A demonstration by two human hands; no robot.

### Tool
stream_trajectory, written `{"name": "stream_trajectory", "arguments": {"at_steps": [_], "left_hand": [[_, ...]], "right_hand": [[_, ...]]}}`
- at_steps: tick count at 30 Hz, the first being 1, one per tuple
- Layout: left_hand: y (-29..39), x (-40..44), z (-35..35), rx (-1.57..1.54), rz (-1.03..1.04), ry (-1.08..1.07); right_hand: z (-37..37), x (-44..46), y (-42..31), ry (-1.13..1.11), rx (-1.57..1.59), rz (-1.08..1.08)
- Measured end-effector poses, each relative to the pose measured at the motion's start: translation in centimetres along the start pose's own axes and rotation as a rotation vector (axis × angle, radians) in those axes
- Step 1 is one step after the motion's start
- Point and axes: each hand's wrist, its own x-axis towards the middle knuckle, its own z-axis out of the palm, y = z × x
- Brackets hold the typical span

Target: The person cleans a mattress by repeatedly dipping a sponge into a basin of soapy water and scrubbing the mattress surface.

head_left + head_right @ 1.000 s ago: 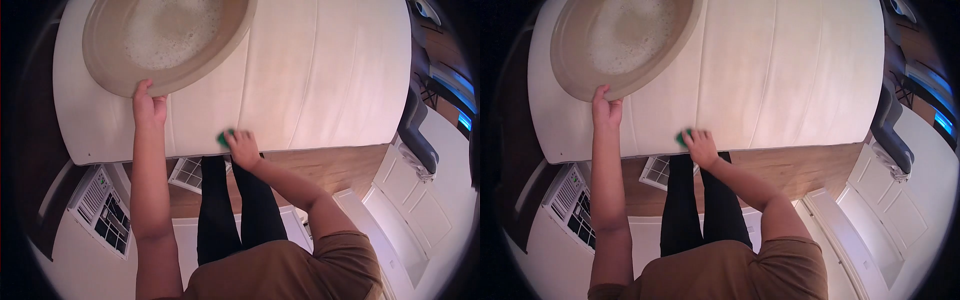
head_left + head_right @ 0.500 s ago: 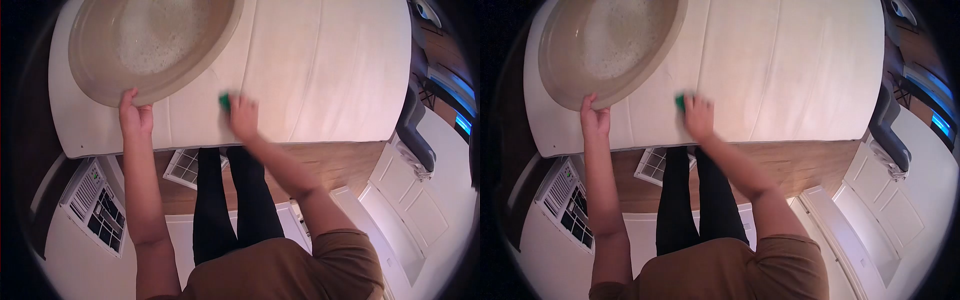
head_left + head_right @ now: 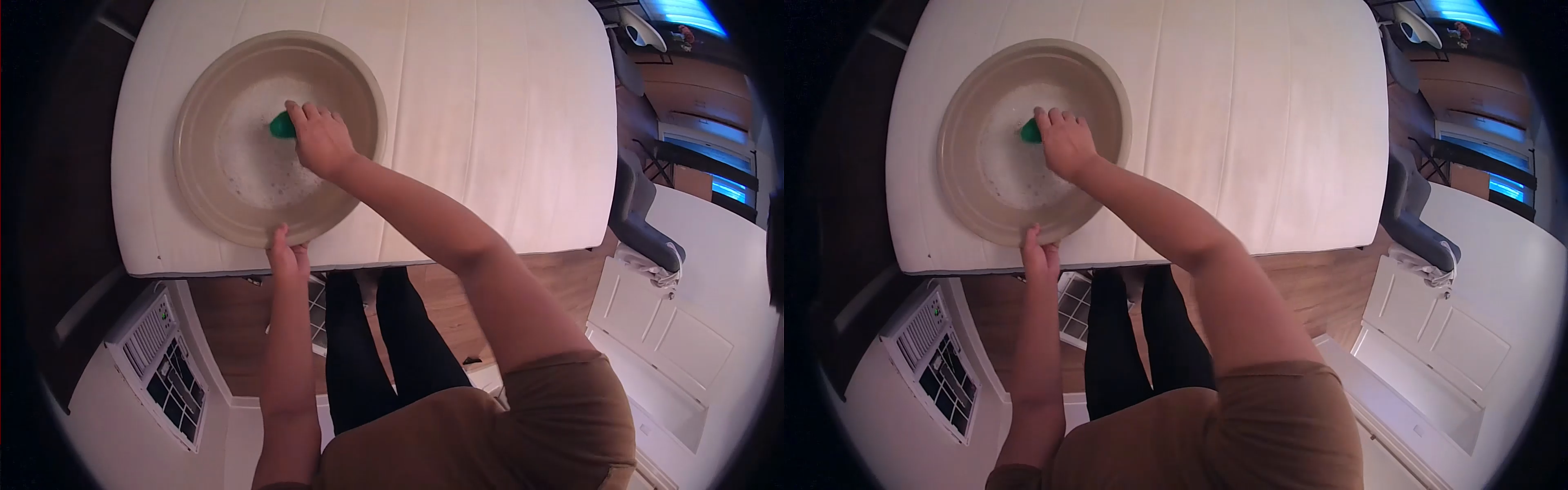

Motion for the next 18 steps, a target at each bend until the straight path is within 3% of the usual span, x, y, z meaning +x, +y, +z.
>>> {"name": "stream_trajectory", "arguments": {"at_steps": [1, 3, 6, 9, 13, 18], "left_hand": [[-0.1, -0.3, -0.3, -0.005, -0.010, -0.002], [0.0, -0.9, -0.4, -0.009, -0.026, -0.008], [0.1, -1.0, -0.1, -0.022, -0.039, 0.023], [0.3, -1.6, 0.3, -0.017, -0.028, 0.007], [0.1, -1.0, -0.2, -0.027, -0.043, -0.009], [-0.3, -0.6, -1.1, -0.013, -0.047, 0.026]], "right_hand": [[2.8, 1.1, 0.5, 0.004, 0.001, -0.001], [6.6, 2.3, 1.1, -0.006, -0.119, 0.222], [8.8, 0.7, 0.5, -0.014, -0.162, 0.091], [8.5, -0.1, 0.5, -0.114, -0.167, 0.128], [7.4, 0.1, 1.2, -0.086, -0.139, 0.078], [-0.1, -4.1, -0.1, 0.129, 0.365, 0.162]]}}
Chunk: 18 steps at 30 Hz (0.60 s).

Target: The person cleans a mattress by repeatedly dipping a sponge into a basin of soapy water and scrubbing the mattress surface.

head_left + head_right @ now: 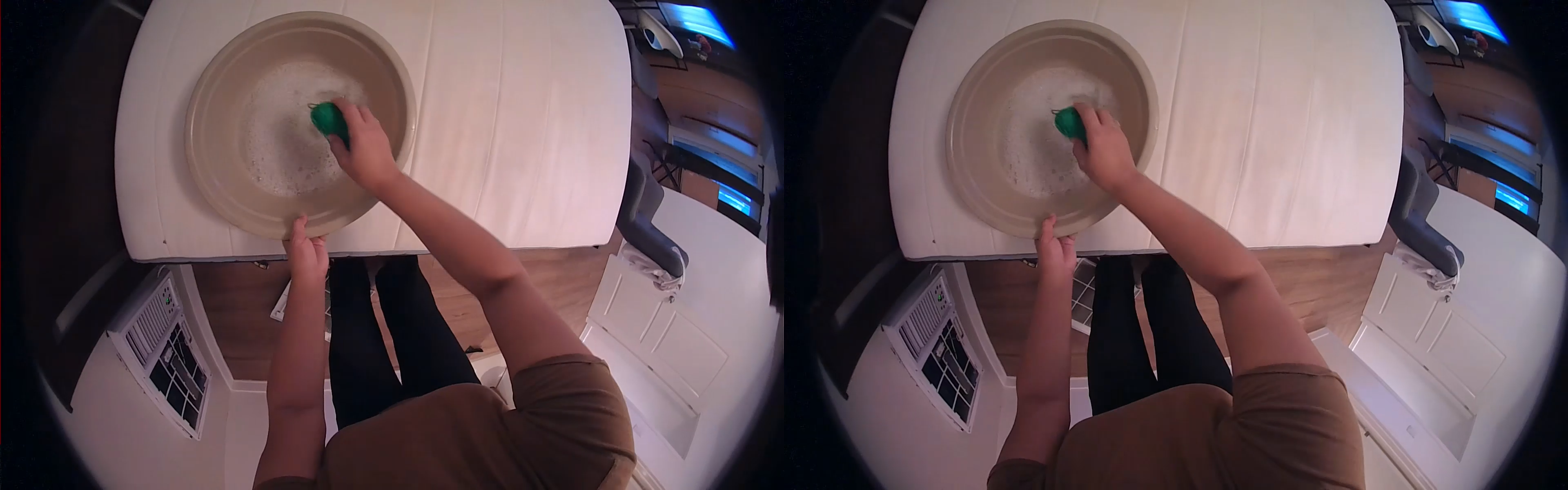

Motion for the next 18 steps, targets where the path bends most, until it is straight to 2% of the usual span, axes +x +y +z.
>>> {"name": "stream_trajectory", "arguments": {"at_steps": [2, 4, 8, 12, 14, 16, 18], "left_hand": [[0.2, -0.3, 0.4, 0.004, 0.000, -0.010], [0.5, -0.5, 0.6, 0.015, 0.000, -0.016], [0.6, -0.4, 0.3, 0.044, 0.048, -0.020], [0.8, 0.0, -0.9, 0.082, 0.048, 0.029], [0.8, -0.2, -1.0, 0.098, 0.061, 0.012], [1.2, -0.3, -0.7, 0.121, 0.080, 0.004], [1.1, -0.9, 0.4, 0.191, 0.125, 0.101]], "right_hand": [[-2.6, -3.4, -0.1, 0.092, 0.150, -0.006], [-5.1, -8.2, 0.2, 0.146, 0.133, 0.019], [-6.3, -18.5, 7.3, 0.182, -0.046, 0.396], [-3.3, -22.5, 13.9, 0.302, -0.092, 0.516], [-0.9, -19.8, 18.6, 0.203, -0.339, 0.379], [-1.7, -9.8, 23.0, 0.319, -0.458, 0.220], [-3.7, 1.7, 27.2, 0.441, -0.549, 0.050]]}}
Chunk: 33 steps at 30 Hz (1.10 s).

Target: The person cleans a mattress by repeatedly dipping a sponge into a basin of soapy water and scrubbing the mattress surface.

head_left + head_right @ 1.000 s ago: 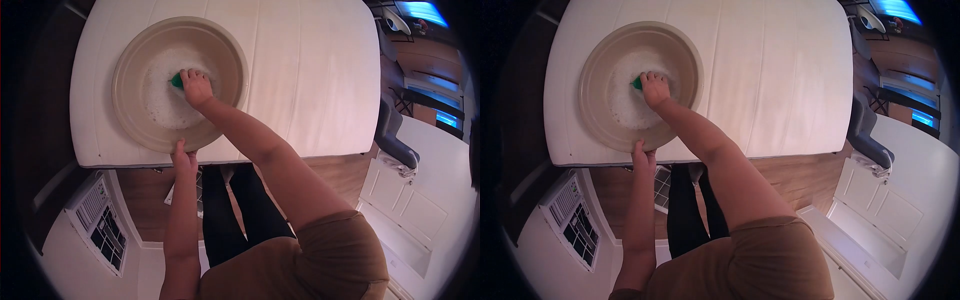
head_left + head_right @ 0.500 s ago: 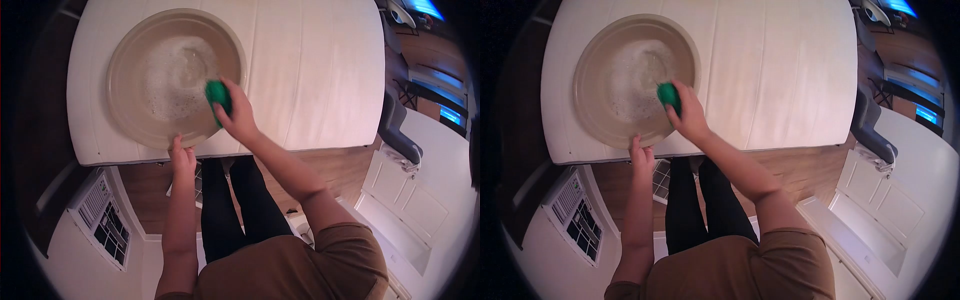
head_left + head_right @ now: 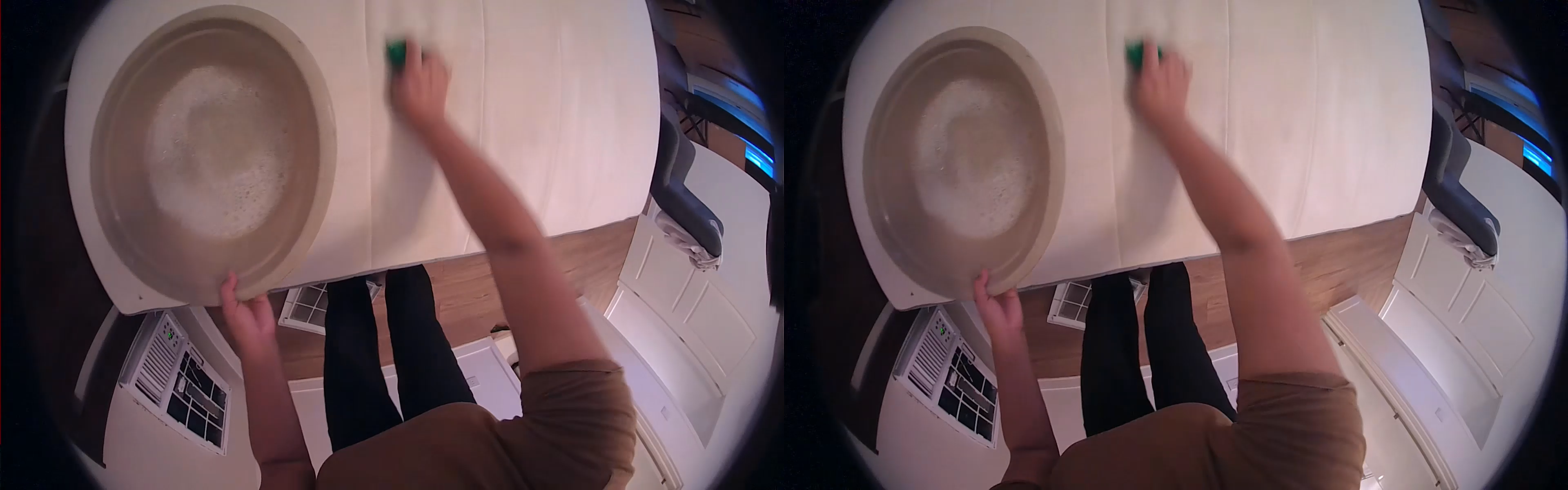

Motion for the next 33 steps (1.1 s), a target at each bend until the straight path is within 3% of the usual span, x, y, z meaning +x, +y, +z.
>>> {"name": "stream_trajectory", "arguments": {"at_steps": [1, 3, 5, 6, 7, 9, 10, 13, 17, 19, 21, 22, 26, 29, 32, 33], "left_hand": [[-0.2, 0.1, 0.1, 0.001, 0.004, 0.005], [-0.2, 0.0, -0.1, -0.026, 0.037, 0.006], [-0.4, -0.2, -0.1, 0.019, 0.043, 0.030], [-0.4, -0.1, 0.2, 0.036, 0.080, 0.038], [-0.1, 0.2, 0.2, 0.030, 0.085, 0.032], [-0.2, 0.3, -0.8, -0.002, 0.012, 0.028], [-0.1, 0.2, -0.9, -0.009, 0.020, 0.023], [0.0, 0.3, -0.9, -0.025, -0.017, -0.005], [-0.2, 0.2, -0.2, 0.014, 0.002, 0.004], [-0.3, 0.3, -0.6, 0.033, 0.008, 0.022], [-0.5, 0.4, -0.9, 0.022, 0.032, 0.036], [-0.6, 0.4, -0.6, 0.013, 0.029, 0.033], [-0.1, -0.6, -0.4, 0.000, -0.034, 0.046], [0.4, -0.4, 0.0, -0.002, -0.047, 0.033], [0.1, 0.0, 0.0, -0.001, -0.034, 0.041], [-0.2, 0.0, 0.0, -0.002, -0.035, 0.059]], "right_hand": [[1.6, 5.3, 0.7, 0.013, -0.107, 0.016], [-0.7, 11.0, -1.7, -0.192, 0.003, 0.206], [0.6, 4.8, -0.5, -0.151, -0.035, 0.098], [-2.1, -0.8, -1.5, -0.294, 0.053, 0.163], [-4.3, -7.9, -2.8, -0.322, -0.018, 0.131], [-10.1, -20.8, -5.2, -0.590, -0.044, 0.039], [-12.8, -23.6, -6.0, -0.733, 0.114, 0.086], [-8.8, -16.3, -3.3, -0.626, 0.001, -0.096], [1.8, 7.1, -0.1, -0.171, -0.190, -0.086], [-0.8, 11.8, -2.6, -0.332, -0.137, 0.129], [0.7, 3.9, 0.3, -0.075, -0.078, -0.022], [-2.7, -1.3, -0.4, -0.276, -0.067, 0.130], [-14.3, -24.6, -1.4, -0.641, -0.015, 0.187], [-10.2, -18.1, 0.7, -0.529, -0.118, 0.144], [-1.6, -0.4, 3.3, -0.133, -0.174, 0.054], [-0.4, 5.0, 3.6, -0.153, -0.184, 0.095]]}}
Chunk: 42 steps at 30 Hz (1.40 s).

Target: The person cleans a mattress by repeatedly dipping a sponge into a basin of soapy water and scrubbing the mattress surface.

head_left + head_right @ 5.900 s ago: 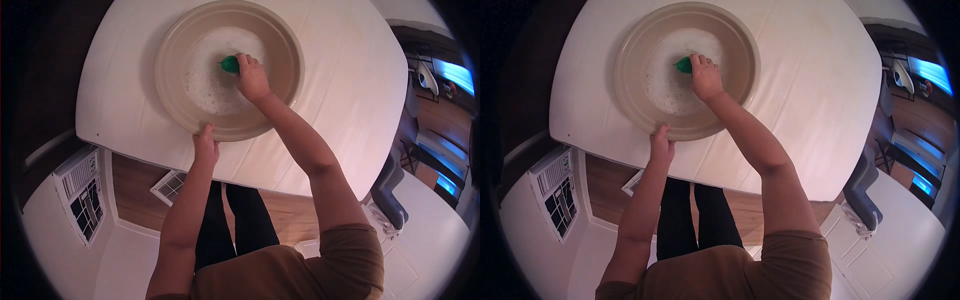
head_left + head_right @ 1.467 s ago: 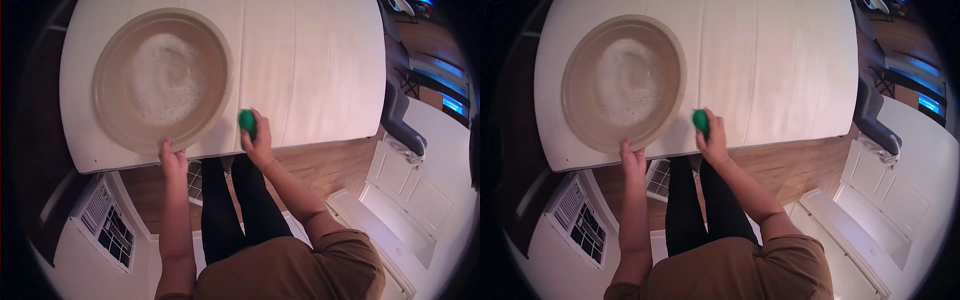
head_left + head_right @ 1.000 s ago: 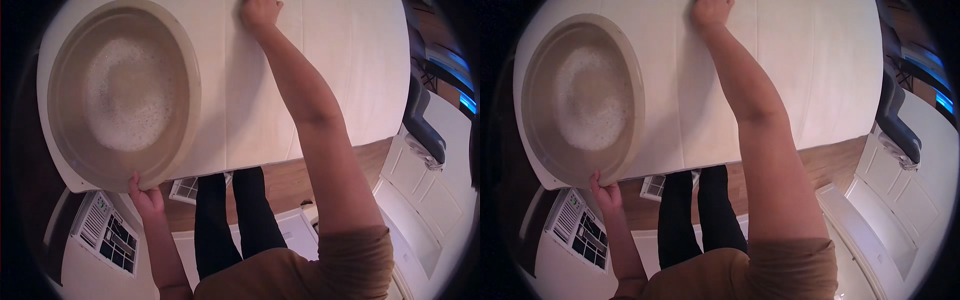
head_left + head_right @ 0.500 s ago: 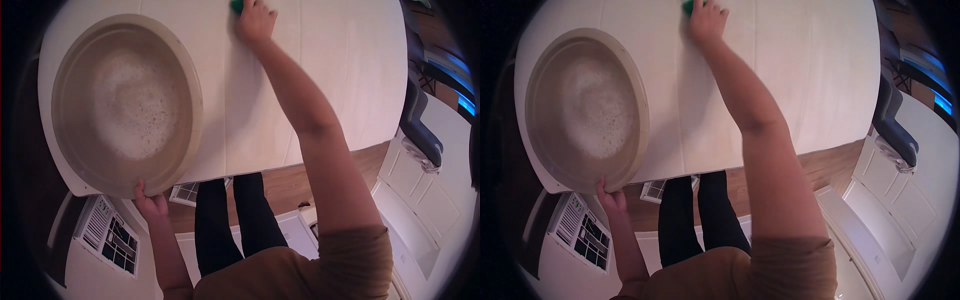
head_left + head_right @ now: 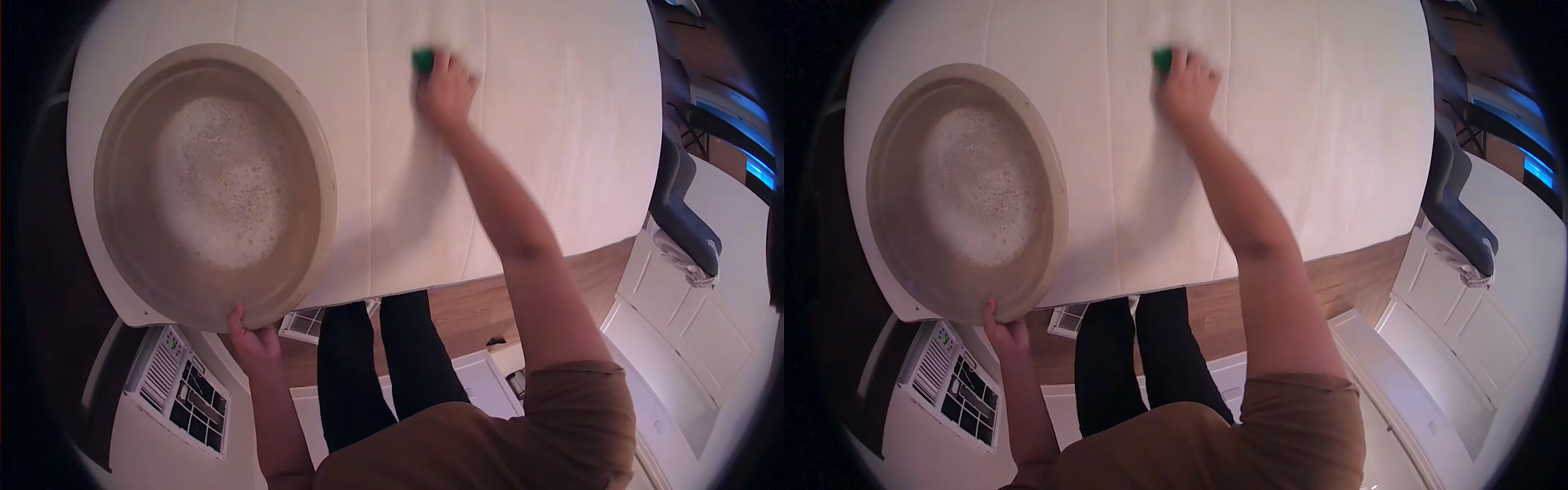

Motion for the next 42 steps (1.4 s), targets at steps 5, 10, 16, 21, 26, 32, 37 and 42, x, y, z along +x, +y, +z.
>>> {"name": "stream_trajectory", "arguments": {"at_steps": [5, 10, 16, 21, 26, 32, 37, 42], "left_hand": [[-0.7, 0.5, -0.6, 0.034, 0.062, 0.015], [0.3, 0.9, -0.6, 0.009, 0.026, -0.032], [0.2, 0.4, 0.3, 0.064, -0.011, 0.070], [0.2, 0.7, -1.2, 0.067, 0.017, 0.050], [-0.1, 0.7, -1.0, 0.070, 0.063, 0.073], [0.1, 0.3, 0.0, 0.069, 0.036, 0.069], [-0.4, 0.7, -0.7, 0.039, 0.066, 0.070], [0.0, 0.3, -0.3, 0.024, 0.052, 0.008]], "right_hand": [[-3.0, -6.7, 0.9, -0.179, 0.080, 0.098], [-10.4, -29.0, 1.7, -0.572, 0.113, 0.105], [0.2, 0.3, 3.2, 0.056, -0.009, 0.011], [-1.9, -3.4, 3.5, -0.066, 0.121, 0.110], [-8.2, -26.5, 3.9, -0.434, 0.144, 0.112], [-1.3, 2.5, 4.3, -0.053, -0.009, 0.123], [-2.4, -4.5, 3.9, -0.100, 0.075, 0.089], [-9.5, -26.7, 2.3, -0.457, 0.184, -0.004]]}}
